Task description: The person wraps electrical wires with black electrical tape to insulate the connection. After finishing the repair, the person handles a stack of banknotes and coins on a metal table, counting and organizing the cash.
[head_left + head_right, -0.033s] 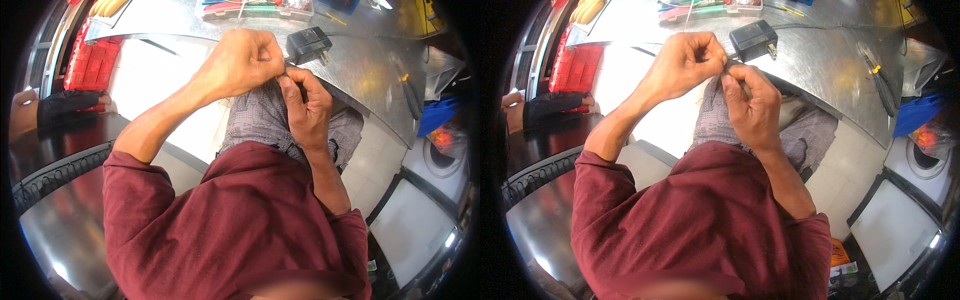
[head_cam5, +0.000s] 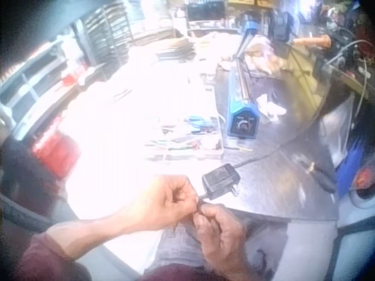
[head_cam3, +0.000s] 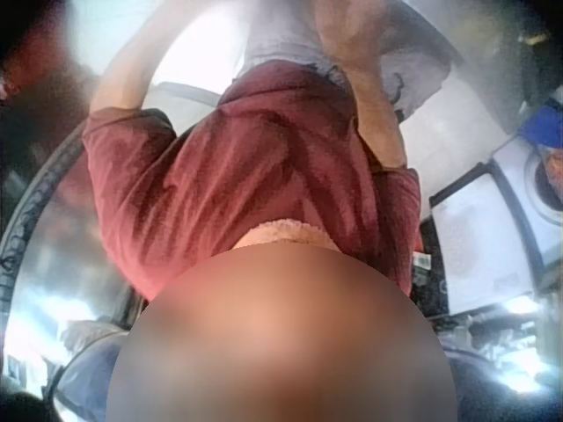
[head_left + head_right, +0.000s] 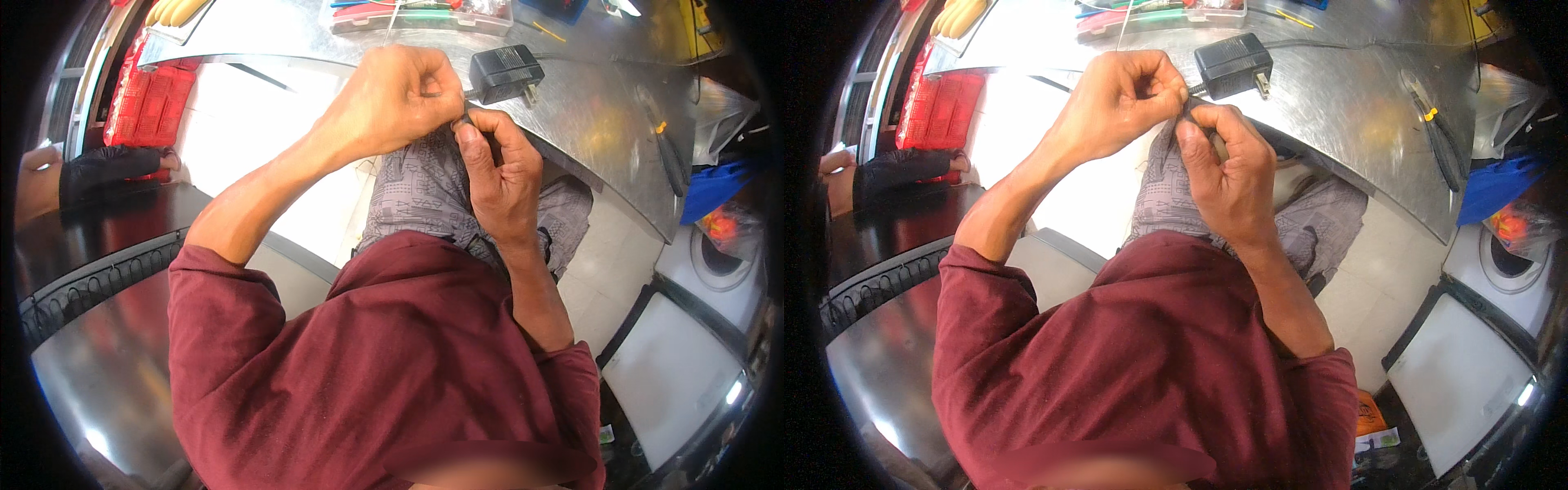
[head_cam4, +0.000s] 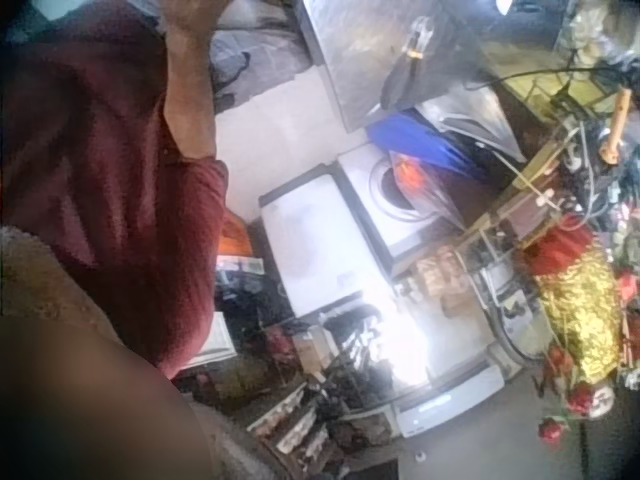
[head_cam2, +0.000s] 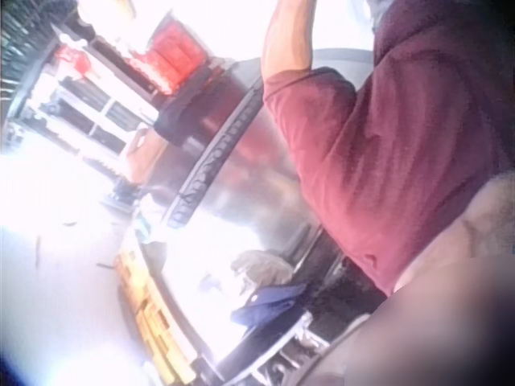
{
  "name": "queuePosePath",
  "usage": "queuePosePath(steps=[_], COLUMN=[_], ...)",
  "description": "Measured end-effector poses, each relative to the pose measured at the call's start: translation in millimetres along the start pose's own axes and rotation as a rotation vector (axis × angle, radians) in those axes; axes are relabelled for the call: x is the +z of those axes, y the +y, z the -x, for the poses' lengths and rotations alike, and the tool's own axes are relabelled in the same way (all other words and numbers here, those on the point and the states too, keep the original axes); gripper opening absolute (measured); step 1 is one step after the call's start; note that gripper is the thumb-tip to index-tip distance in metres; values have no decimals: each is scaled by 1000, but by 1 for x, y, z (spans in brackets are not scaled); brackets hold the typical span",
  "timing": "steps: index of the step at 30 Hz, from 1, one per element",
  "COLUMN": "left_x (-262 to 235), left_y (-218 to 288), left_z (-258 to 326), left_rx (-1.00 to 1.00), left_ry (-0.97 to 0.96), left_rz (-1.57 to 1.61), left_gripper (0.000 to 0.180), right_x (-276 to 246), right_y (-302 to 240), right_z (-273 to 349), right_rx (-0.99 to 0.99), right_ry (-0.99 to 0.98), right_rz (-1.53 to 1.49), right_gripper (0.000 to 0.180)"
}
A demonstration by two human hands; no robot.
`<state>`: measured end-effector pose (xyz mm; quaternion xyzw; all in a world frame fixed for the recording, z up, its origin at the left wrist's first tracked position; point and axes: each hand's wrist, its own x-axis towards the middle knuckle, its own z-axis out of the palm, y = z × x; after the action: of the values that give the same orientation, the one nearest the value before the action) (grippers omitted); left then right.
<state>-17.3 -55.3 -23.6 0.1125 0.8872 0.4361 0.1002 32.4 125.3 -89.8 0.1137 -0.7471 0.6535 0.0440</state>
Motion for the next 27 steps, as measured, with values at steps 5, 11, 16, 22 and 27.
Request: queuePosePath(steps=[5,11,16,22,27], left_x=[-1,-4,2,6,12], left_y=[-16,-18,-14,-18,-29], left_z=[-5,1,8,13,13], left_rx=[23,59,142,235,316], left_ry=[-32,-53,45,158,245], left_rz=[109,151,88,14,44], left_gripper=[15,17,11,11,12], right_x=[-11,-27,-40,-50,-34], right_y=[-18,-39,-66,-97,-113], right_z=[-5,-5,-10,-60,-130], right_rx=[5,-185,-262,-349,-134], right_ry=[-149,-145,-208,-387,-654], right_rz=[143,391,542,725,768], right_gripper=[32,38,31,18,25])
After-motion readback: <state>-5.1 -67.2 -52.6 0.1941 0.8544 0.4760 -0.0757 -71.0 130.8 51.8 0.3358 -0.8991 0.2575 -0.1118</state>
